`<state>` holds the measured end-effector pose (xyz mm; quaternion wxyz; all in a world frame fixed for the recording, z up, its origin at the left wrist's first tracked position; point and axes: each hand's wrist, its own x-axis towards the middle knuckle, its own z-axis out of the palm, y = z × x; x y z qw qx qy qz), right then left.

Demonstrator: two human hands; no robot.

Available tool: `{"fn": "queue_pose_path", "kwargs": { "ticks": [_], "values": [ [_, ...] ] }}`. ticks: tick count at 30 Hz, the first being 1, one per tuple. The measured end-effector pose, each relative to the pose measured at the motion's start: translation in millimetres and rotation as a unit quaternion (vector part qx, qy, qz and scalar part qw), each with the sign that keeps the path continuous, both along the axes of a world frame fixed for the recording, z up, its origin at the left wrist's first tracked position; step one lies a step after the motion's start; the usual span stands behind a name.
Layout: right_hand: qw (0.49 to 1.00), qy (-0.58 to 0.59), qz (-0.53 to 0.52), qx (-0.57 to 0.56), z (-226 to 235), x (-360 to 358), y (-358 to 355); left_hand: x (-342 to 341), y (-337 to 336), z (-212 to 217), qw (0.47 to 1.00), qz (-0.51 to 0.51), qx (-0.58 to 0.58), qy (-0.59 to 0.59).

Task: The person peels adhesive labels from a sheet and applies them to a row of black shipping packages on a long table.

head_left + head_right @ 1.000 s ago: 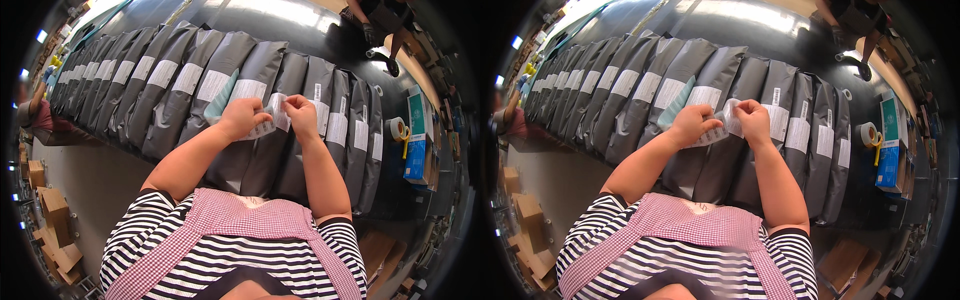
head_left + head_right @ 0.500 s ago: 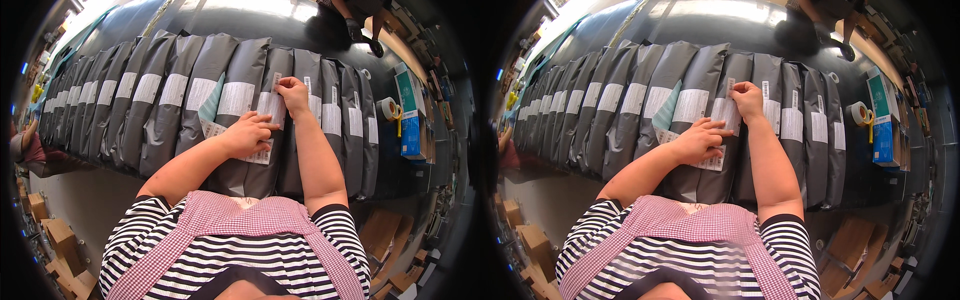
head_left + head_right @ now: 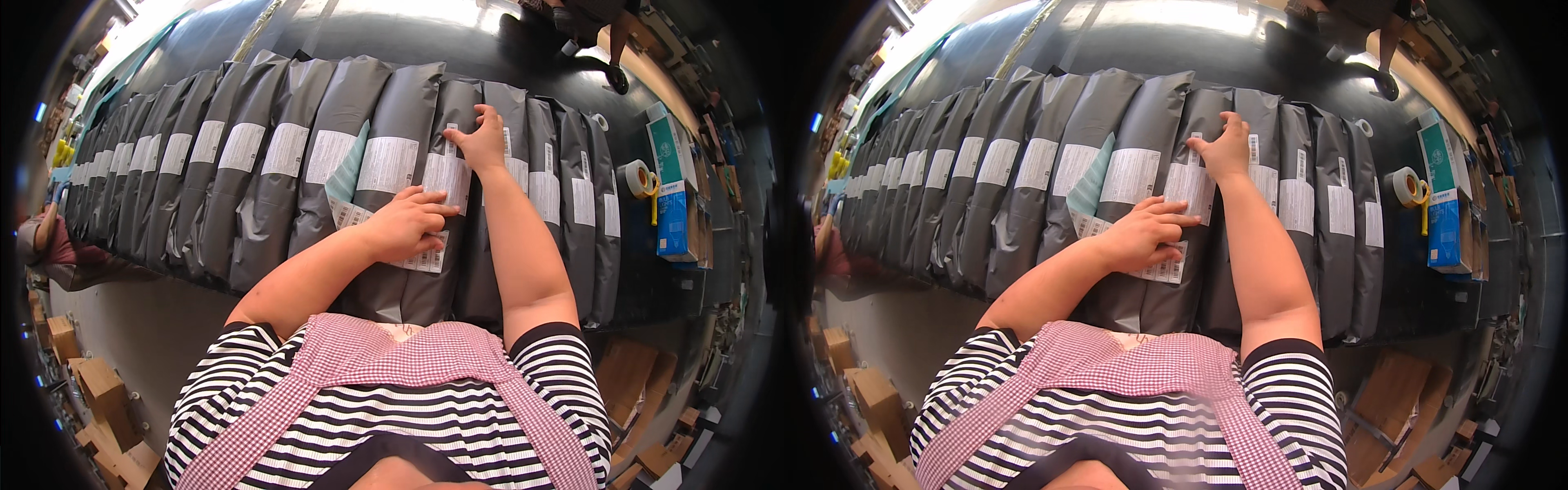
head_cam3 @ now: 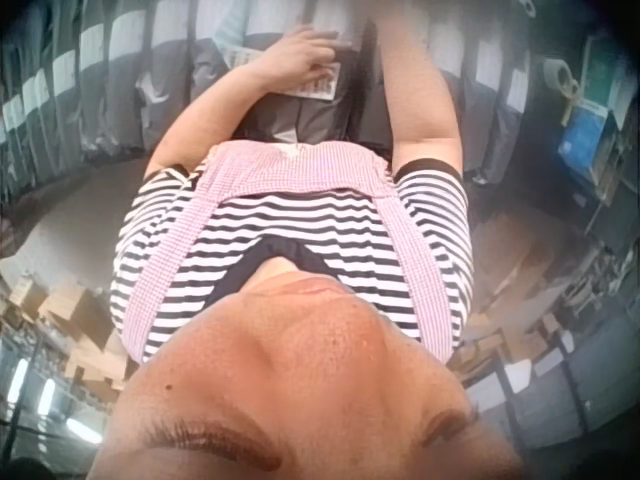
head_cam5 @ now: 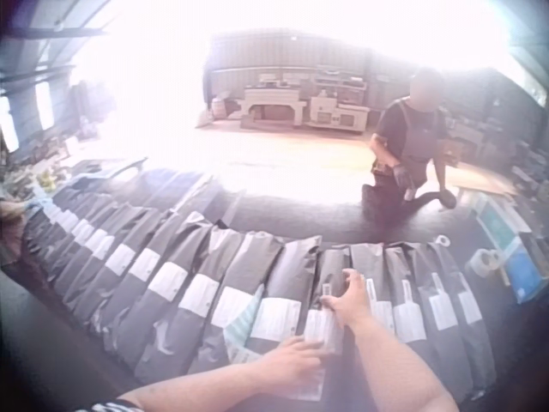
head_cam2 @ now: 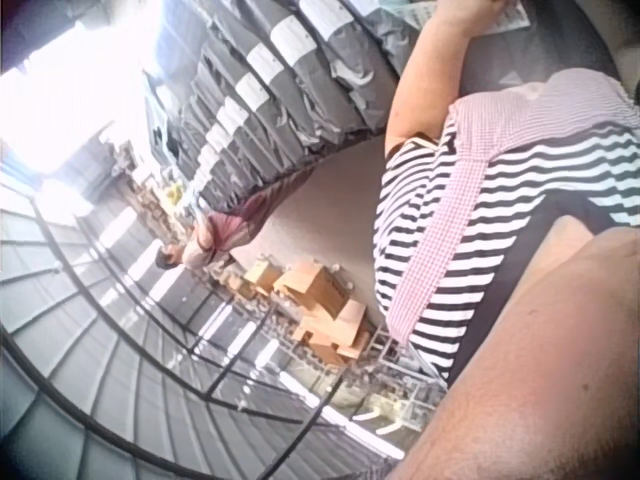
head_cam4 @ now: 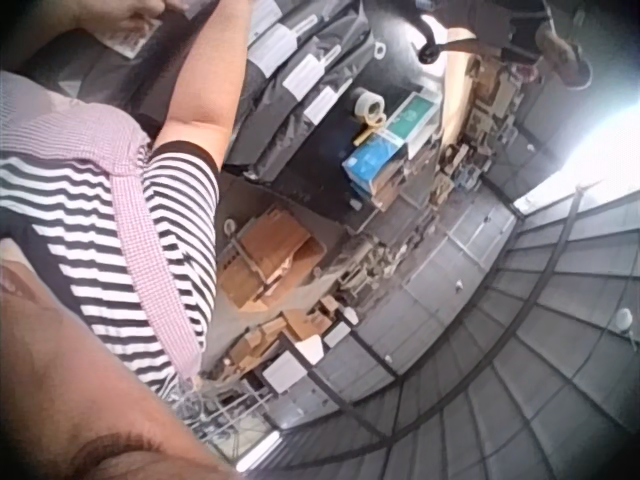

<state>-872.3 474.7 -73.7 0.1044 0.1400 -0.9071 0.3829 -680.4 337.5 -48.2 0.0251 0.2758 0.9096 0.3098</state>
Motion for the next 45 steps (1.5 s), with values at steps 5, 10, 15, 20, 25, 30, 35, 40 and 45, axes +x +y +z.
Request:
{"fn": "queue_pose_path", "kwargs": {
  "ticks": [5, 10, 15, 20, 25, 30, 35, 40, 45],
  "values": [
    [0.993, -0.047, -0.099, -0.042, 5.7, -20.4, -10.2, -1.7, -0.5, 2.1, 0.995, 0.021, 0.096, 0.009],
    [0.857, -0.265, 0.248, -0.366, 38.7, 72.0, -0.1, 16.2, -30.6, 33.9, 0.918, 0.258, 0.285, -0.099],
    [0.89, -0.308, 0.272, -0.2, 65.8, 139.4, -1.5, 18.0, -50.5, 35.7, 0.927, 0.274, 0.253, -0.049],
    [0.922, -0.224, 0.242, -0.205, 60.2, 154.4, -19.5, 27.7, -65.6, 30.4, 0.912, 0.299, 0.278, -0.042],
    [0.941, -0.211, 0.207, -0.164, 52.0, 153.8, -39.5, 30.2, -90.3, 21.1, 0.909, 0.334, 0.232, -0.091],
    [0.91, -0.265, 0.148, -0.284, 43.6, 100.4, -70.9, 17.2, -98.8, 45.1, 0.92, 0.361, 0.036, -0.146],
    [0.937, -0.213, 0.108, -0.257, 20.0, 42.7, -92.5, 11.5, -93.9, -4.1, 0.998, 0.035, 0.035, 0.05],
    [0.957, -0.2, 0.089, -0.191, 5.2, 35.5, -98.5, 14.6, -95.4, -6.3, 0.998, 0.048, 0.048, -0.001],
    [0.956, -0.191, 0.091, -0.204, -5.1, 29.0, -98.5, 16.2, -95.6, -7.3, 0.999, 0.042, 0.022, 0.013]
  ]
}}
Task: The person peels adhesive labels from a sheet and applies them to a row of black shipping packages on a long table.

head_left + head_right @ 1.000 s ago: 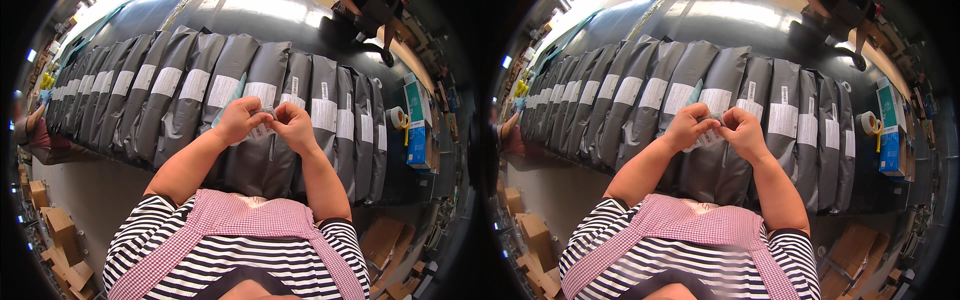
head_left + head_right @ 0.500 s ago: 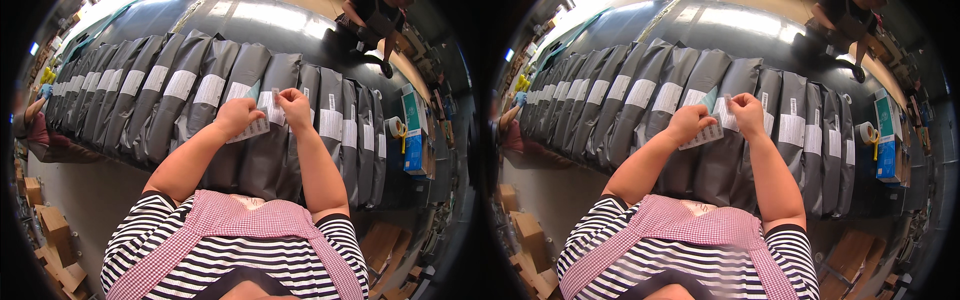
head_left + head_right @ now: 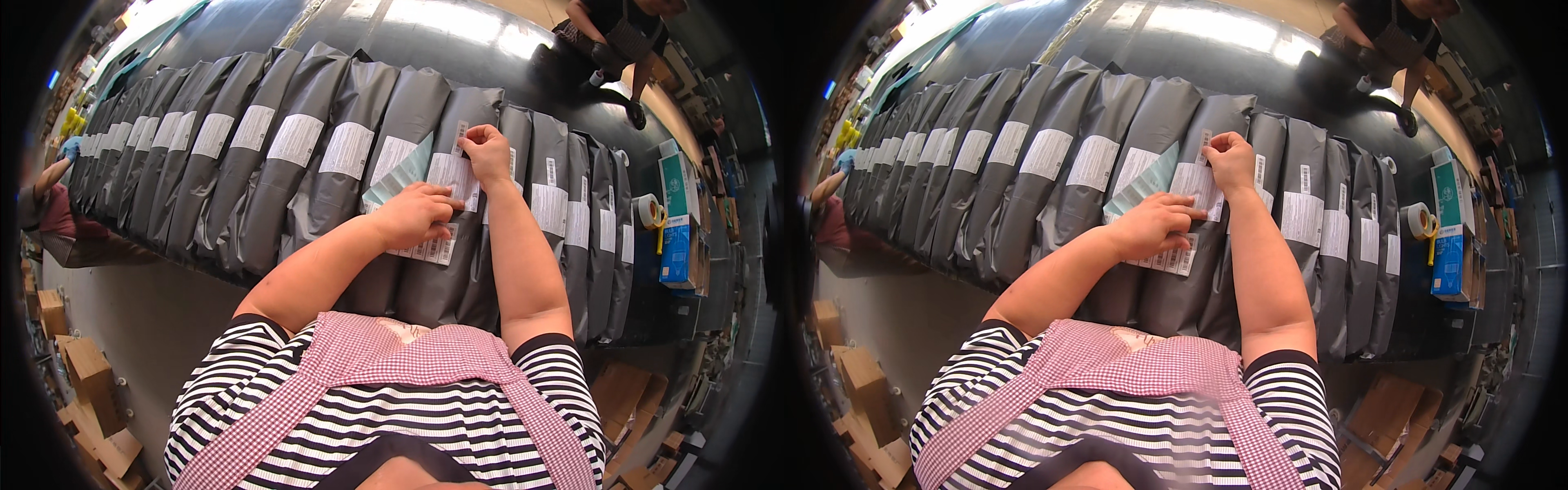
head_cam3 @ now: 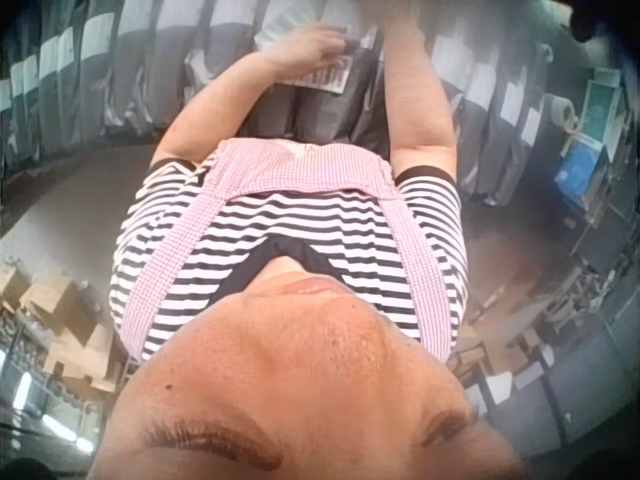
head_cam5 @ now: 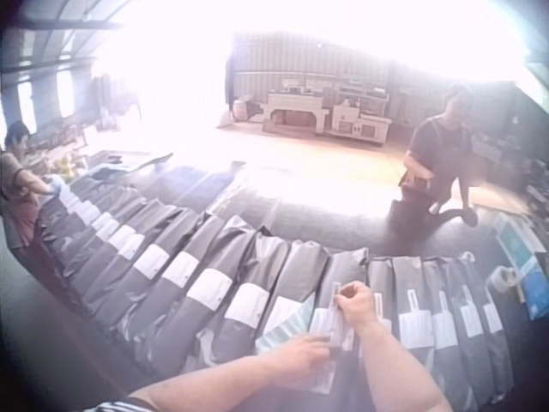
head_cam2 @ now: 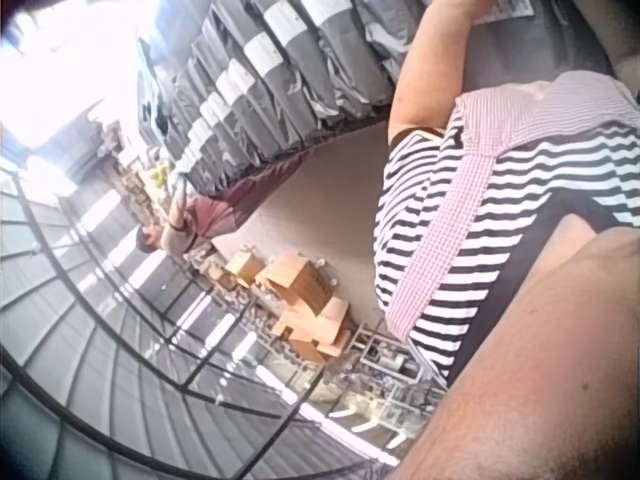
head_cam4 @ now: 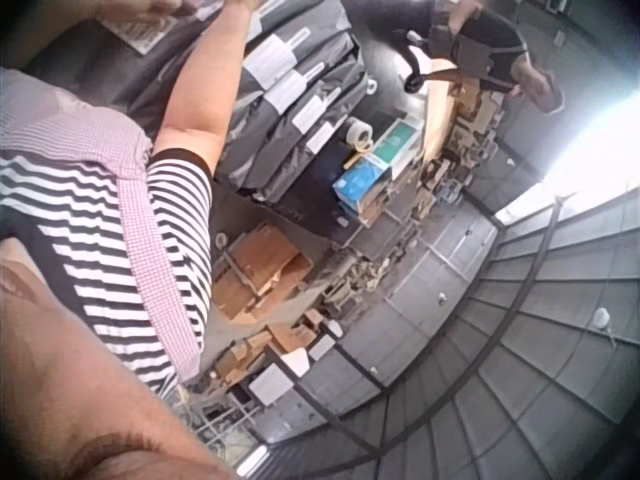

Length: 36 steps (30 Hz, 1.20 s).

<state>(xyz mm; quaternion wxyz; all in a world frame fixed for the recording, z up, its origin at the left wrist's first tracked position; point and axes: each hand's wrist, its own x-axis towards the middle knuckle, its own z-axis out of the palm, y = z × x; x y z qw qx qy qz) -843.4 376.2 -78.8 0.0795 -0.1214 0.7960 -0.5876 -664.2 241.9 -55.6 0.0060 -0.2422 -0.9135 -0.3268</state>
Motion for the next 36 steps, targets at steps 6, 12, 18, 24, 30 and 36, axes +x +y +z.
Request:
{"fn": "queue_pose_path", "kwargs": {
  "ticks": [6, 12, 18, 24, 30, 36],
  "values": [
    [0.999, 0.033, 0.024, 0.026, -2.1, -1.0, 3.0, -0.2, 1.5, 2.9, 1.0, 0.002, 0.022, -0.019],
    [0.986, 0.064, 0.089, 0.124, 11.6, 5.0, 10.3, -0.5, 2.6, 2.2, 0.999, 0.006, 0.026, -0.022],
    [0.962, 0.154, -0.006, 0.224, 16.0, -6.9, 1.5, -0.7, 5.9, 0.0, 0.999, 0.015, 0.022, -0.026],
    [0.947, 0.132, -0.076, 0.281, 17.3, -34.0, -14.0, 1.3, 13.9, 6.6, 0.996, 0.044, 0.071, 0.01],
    [0.968, -0.067, 0.18, -0.163, 26.4, 43.1, 6.5, 23.0, -4.0, 31.9, 0.919, 0.306, 0.238, -0.065],
    [0.948, -0.102, 0.299, -0.04, 63.9, 106.2, 22.1, 29.8, -14.9, 32.8, 0.919, 0.346, 0.186, -0.035]
  ]
}}
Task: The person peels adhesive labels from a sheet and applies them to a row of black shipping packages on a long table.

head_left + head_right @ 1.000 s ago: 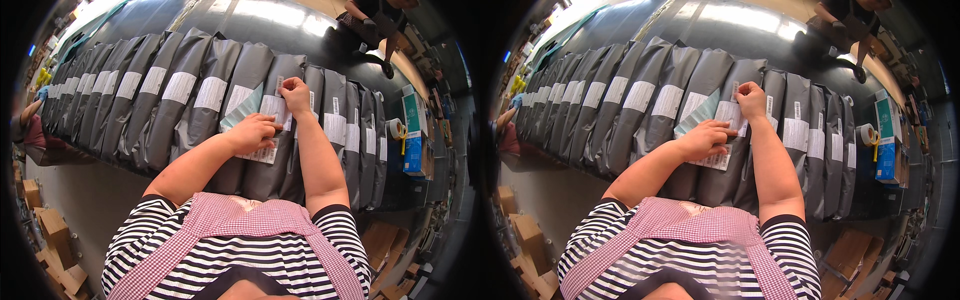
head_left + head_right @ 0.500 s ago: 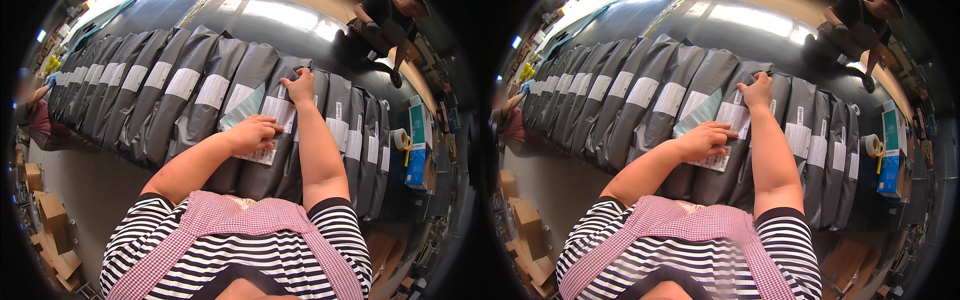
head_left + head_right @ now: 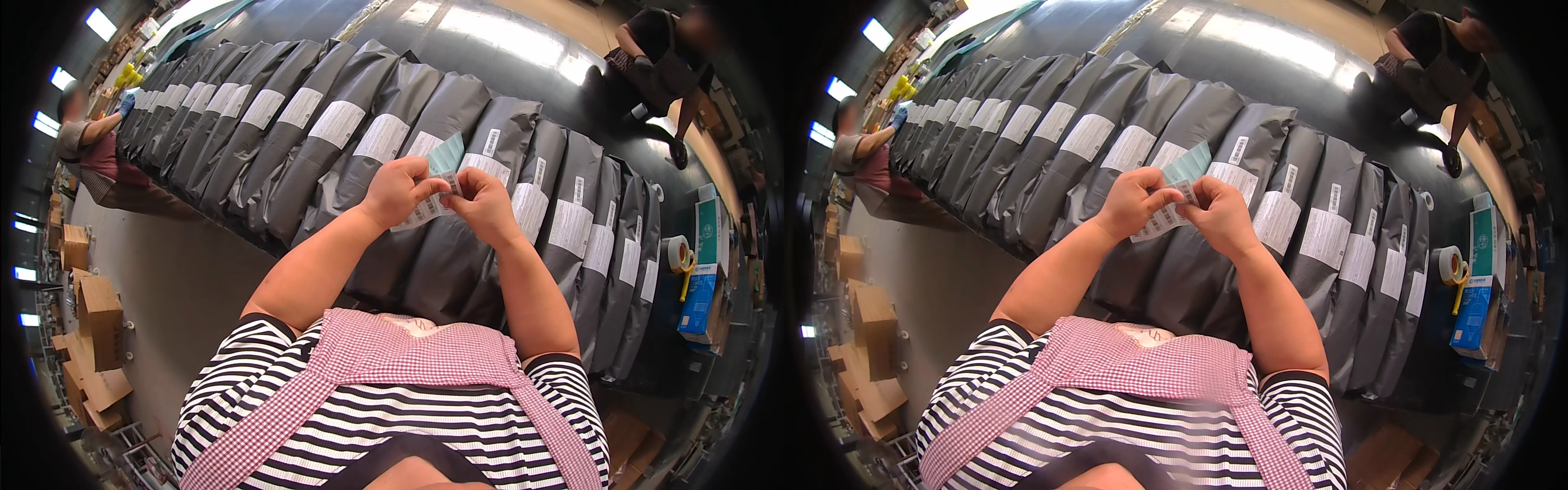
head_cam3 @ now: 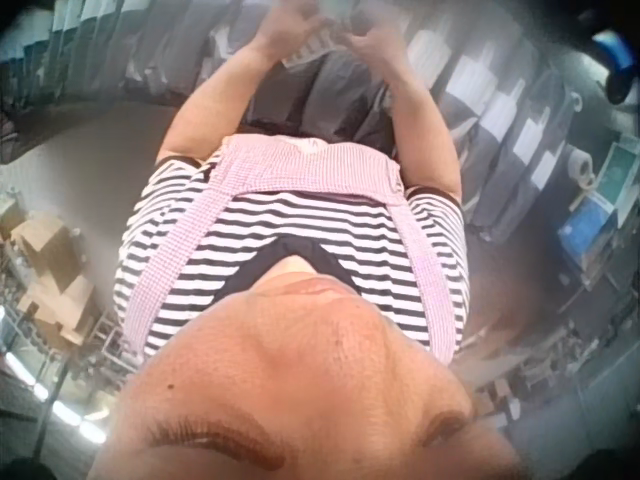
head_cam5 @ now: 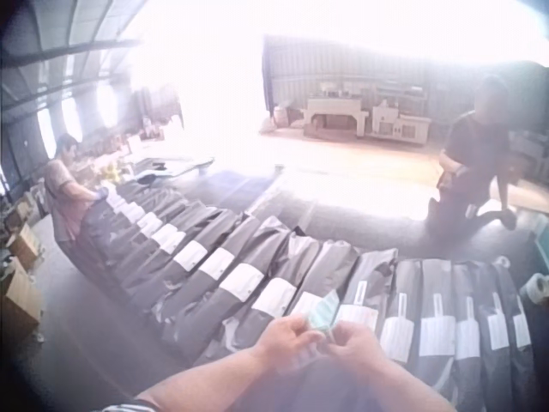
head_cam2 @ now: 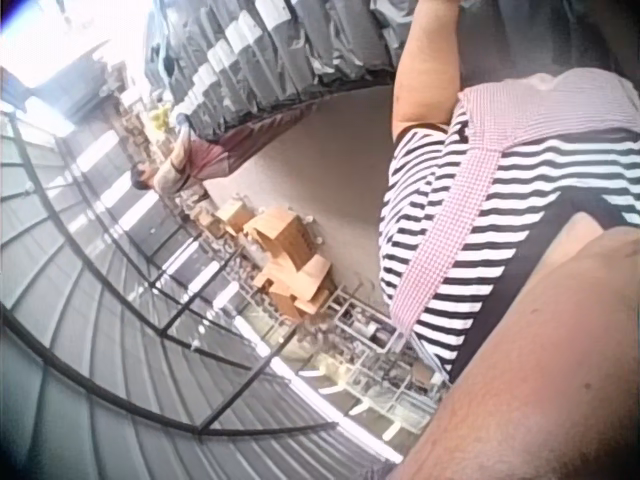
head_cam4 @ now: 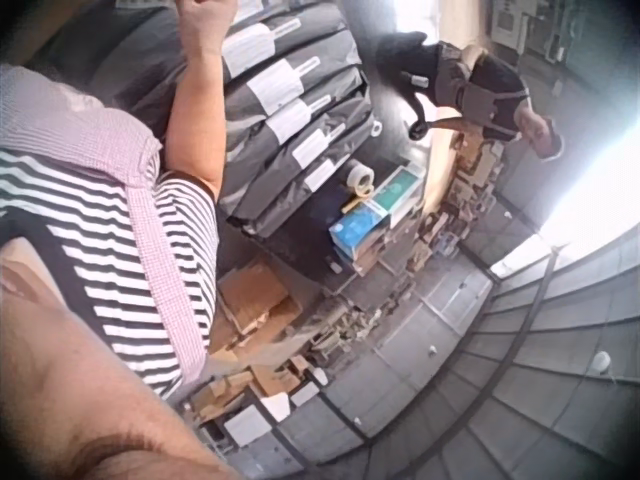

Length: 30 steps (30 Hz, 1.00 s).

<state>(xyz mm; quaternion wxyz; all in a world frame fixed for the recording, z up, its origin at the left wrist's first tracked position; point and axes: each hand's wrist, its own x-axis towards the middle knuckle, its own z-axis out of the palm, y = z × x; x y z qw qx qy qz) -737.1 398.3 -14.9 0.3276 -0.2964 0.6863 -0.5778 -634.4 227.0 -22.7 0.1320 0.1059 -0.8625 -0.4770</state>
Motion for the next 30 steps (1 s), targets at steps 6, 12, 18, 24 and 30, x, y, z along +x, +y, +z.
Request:
{"fn": "queue_pose_path", "kwargs": {
  "ticks": [6, 12, 18, 24, 30],
  "values": [
    [0.998, 0.039, -0.05, -0.001, -12.7, -0.6, -16.4, 9.4, -18.8, 5.3, 1.0, 0.006, 0.022, -0.012],
    [0.978, -0.04, -0.182, -0.09, -35.0, -35.6, -49.2, 38.8, -74.9, 43.9, 0.935, 0.036, -0.229, -0.27],
    [0.965, -0.115, -0.224, -0.069, -44.1, -77.5, -76.6, 89.4, -214.0, 89.7, 0.832, 0.186, -0.372, -0.367],
    [0.962, -0.055, -0.267, -0.017, -63.8, -79.4, -92.6, 22.7, -157.5, 43.4, 0.924, -0.354, -0.132, -0.056],
    [0.953, -0.028, -0.301, -0.008, -63.8, -71.5, -101.8, -0.6, -103.8, -15.3, 0.883, -0.424, -0.199, 0.008]
  ]
}}
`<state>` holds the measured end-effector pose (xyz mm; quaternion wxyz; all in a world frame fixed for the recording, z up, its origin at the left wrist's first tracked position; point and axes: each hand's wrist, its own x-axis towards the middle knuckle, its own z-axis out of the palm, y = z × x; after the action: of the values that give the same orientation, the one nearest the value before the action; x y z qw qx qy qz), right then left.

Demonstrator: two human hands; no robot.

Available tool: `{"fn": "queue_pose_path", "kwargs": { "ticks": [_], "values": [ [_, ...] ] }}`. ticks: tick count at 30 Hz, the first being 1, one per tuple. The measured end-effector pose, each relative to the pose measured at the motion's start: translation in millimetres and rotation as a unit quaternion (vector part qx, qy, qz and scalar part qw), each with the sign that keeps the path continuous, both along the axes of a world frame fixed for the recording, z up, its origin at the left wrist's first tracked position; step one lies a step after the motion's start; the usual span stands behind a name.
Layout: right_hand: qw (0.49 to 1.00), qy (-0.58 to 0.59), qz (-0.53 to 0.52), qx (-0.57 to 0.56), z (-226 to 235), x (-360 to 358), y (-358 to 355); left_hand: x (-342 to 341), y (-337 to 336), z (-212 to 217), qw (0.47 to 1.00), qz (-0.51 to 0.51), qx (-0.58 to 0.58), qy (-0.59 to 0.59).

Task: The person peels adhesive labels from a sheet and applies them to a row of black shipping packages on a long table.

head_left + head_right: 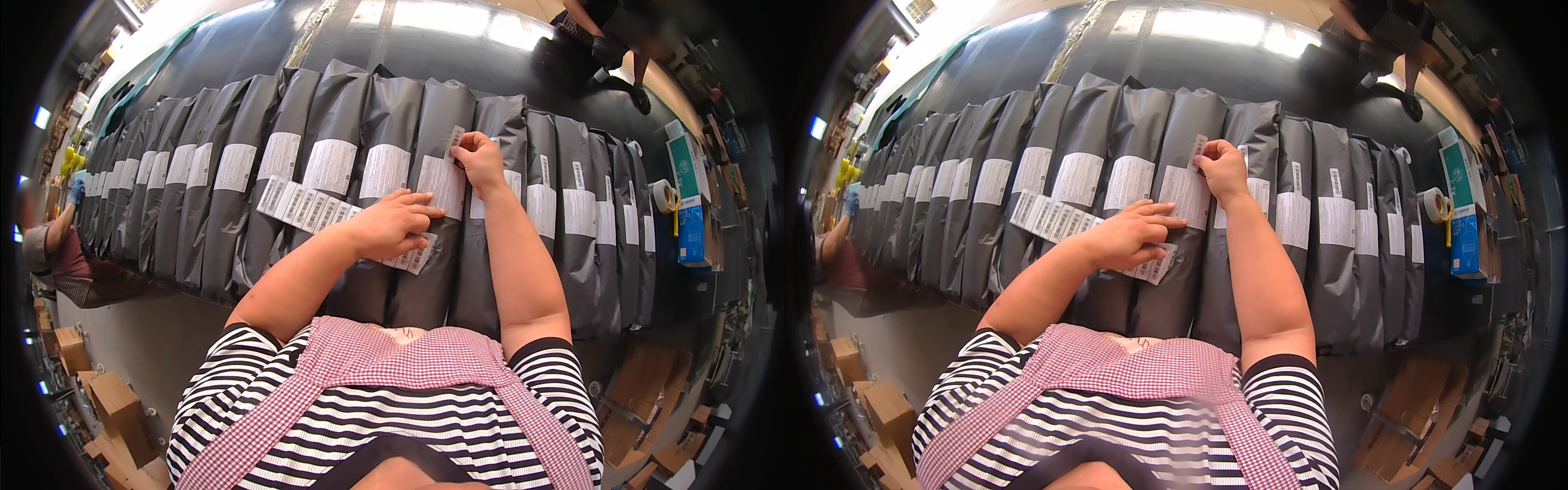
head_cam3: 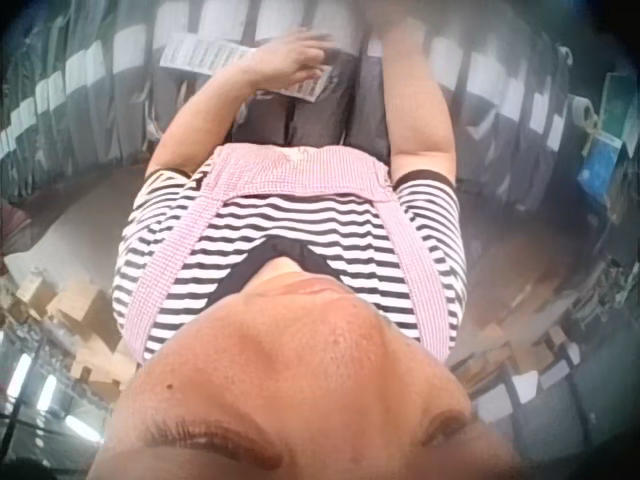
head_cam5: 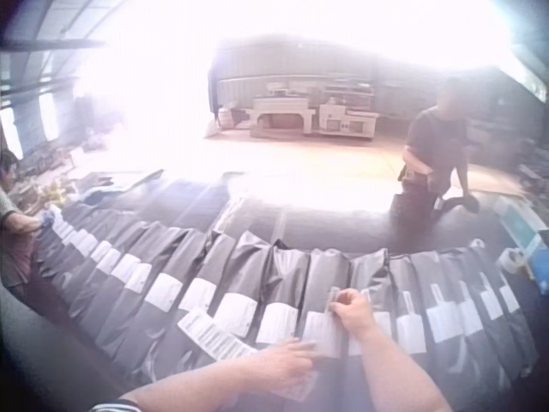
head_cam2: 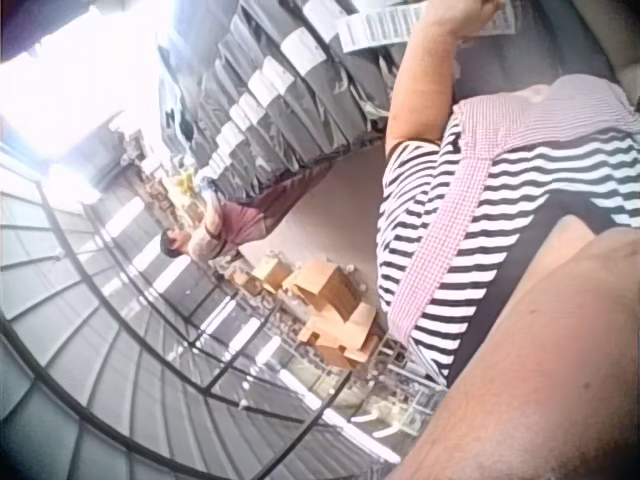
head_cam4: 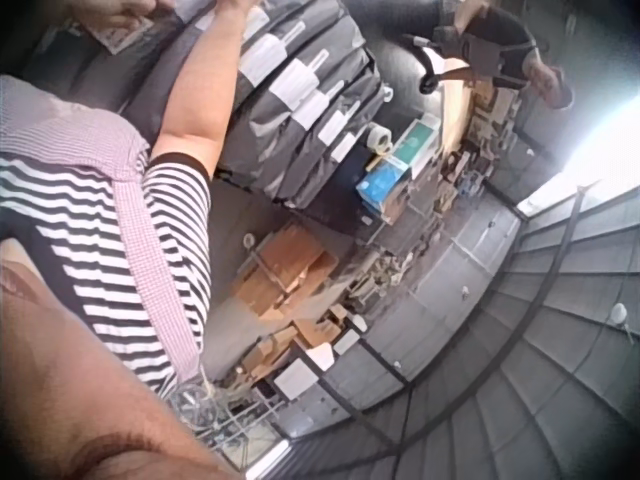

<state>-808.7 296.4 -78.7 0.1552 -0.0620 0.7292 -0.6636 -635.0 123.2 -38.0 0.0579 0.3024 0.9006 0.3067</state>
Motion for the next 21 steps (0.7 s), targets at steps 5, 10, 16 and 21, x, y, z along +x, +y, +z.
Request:
{"fn": "queue_pose_path", "kwargs": {
  "ticks": [5, 10, 16, 21],
  "values": [
    [0.997, 0.056, -0.008, 0.051, -4.8, 1.5, -1.0, -1.4, -1.8, -2.7, 1.0, 0.004, -0.014, -0.011],
    [0.985, 0.129, 0.024, 0.112, -5.4, 5.9, 1.2, -0.6, -2.5, -3.6, 1.0, 0.007, 0.002, -0.021],
    [0.934, 0.254, -0.024, 0.249, 8.9, -3.9, -7.3, 2.2, -4.6, -4.5, 1.0, 0.007, 0.007, -0.027],
    [0.908, 0.216, -0.065, 0.354, -0.5, -49.8, -23.8, 1.0, -1.5, -3.4, 0.999, 0.016, 0.02, -0.04]
  ]
}}
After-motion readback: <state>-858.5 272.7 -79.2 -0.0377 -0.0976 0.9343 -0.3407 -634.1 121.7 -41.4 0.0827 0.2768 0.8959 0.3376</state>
